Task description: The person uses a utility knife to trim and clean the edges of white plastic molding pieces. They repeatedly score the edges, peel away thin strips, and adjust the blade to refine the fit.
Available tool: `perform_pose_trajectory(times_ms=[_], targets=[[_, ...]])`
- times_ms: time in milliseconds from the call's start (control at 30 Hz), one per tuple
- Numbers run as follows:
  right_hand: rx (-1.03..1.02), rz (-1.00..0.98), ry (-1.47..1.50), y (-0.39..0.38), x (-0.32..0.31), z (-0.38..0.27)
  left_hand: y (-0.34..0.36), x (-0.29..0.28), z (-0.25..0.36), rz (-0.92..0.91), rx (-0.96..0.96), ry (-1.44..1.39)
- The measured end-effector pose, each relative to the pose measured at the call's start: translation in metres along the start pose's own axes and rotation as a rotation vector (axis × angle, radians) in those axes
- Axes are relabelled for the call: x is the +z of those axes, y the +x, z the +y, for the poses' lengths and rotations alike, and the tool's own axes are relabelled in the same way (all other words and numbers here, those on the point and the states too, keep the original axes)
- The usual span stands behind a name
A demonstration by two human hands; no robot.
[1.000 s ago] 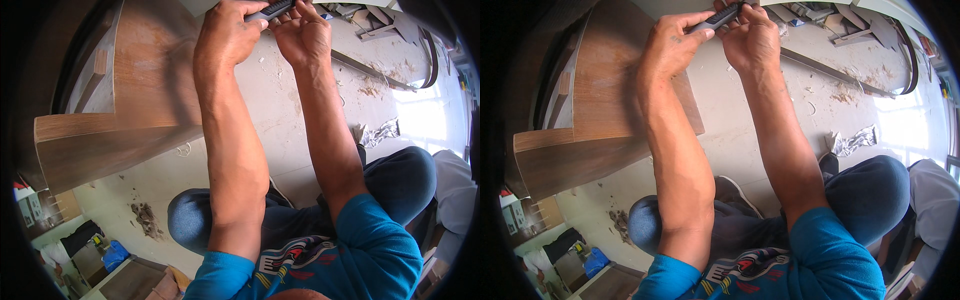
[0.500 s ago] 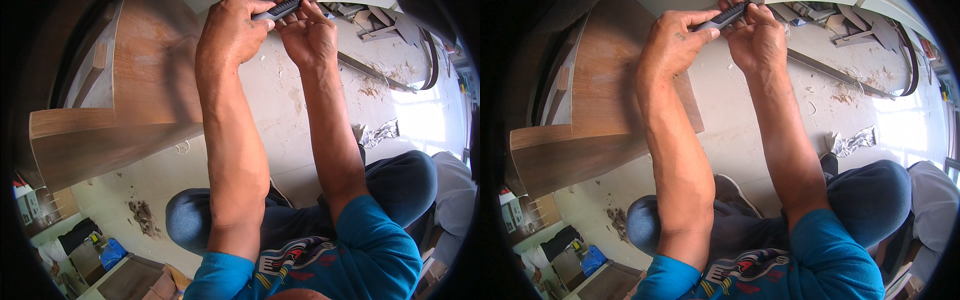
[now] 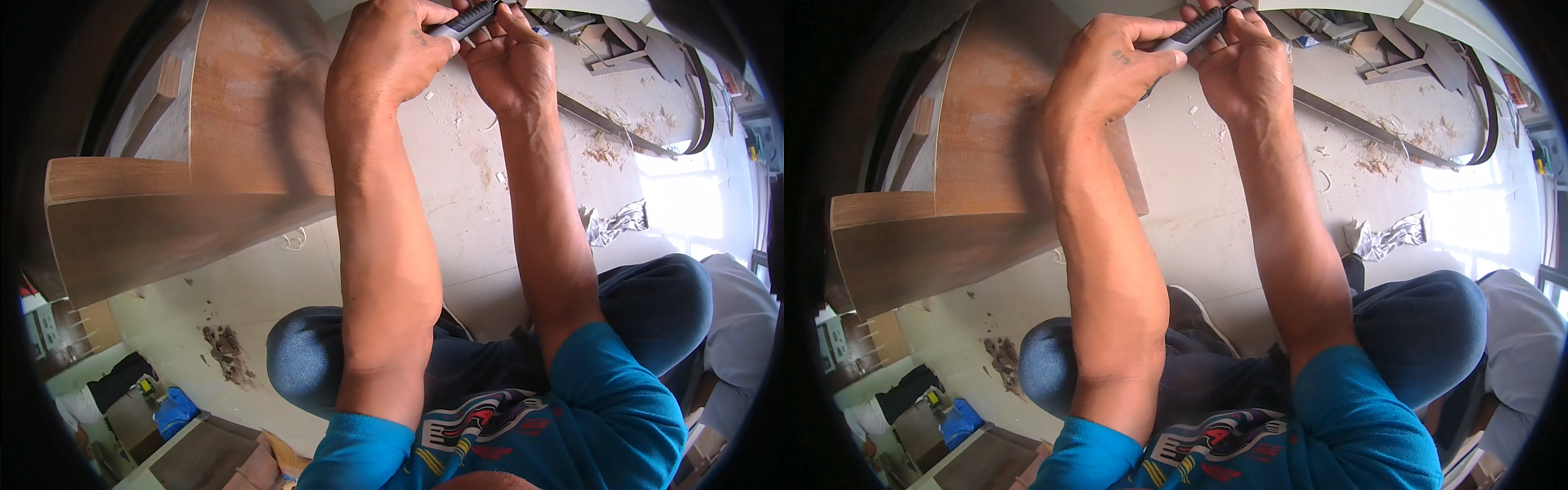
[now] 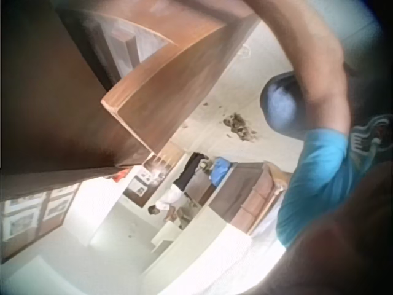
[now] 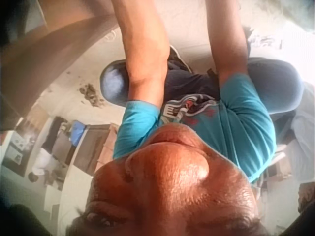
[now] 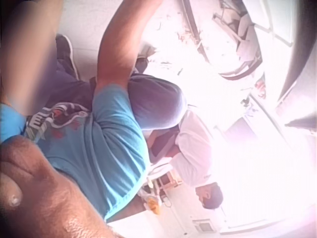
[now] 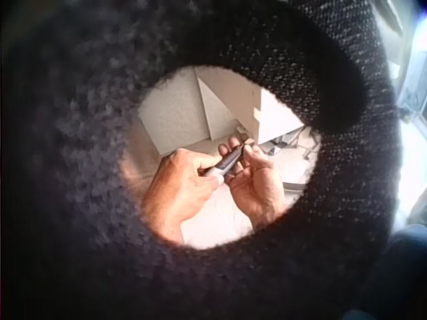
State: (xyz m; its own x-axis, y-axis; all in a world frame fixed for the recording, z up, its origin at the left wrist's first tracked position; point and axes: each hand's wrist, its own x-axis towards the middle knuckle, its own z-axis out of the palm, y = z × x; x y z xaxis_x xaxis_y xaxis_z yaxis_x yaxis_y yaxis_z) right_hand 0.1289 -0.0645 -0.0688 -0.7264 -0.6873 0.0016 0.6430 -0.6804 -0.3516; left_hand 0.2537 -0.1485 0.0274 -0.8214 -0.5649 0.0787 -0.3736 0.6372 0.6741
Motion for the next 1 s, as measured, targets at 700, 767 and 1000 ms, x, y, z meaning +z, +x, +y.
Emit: perform_pose_trajectory(times_ms=[700, 767, 1000], targets=[[-0.018, -0.076, 0.102, 0.007, -0.008, 0.001, -0.002, -0.018, 0.011, -0.001, 0.129, -0.037], [-0.025, -0.056, 0.082, 0.003, -0.006, 0.001, -0.002, -0.015, 0.006, 0.023, 0.196, -0.056], [-0.054, -0.027, 0.122, -0.012, -0.004, 0.004, -0.018, -0.026, 0.017, -0.013, 0.224, -0.152]])
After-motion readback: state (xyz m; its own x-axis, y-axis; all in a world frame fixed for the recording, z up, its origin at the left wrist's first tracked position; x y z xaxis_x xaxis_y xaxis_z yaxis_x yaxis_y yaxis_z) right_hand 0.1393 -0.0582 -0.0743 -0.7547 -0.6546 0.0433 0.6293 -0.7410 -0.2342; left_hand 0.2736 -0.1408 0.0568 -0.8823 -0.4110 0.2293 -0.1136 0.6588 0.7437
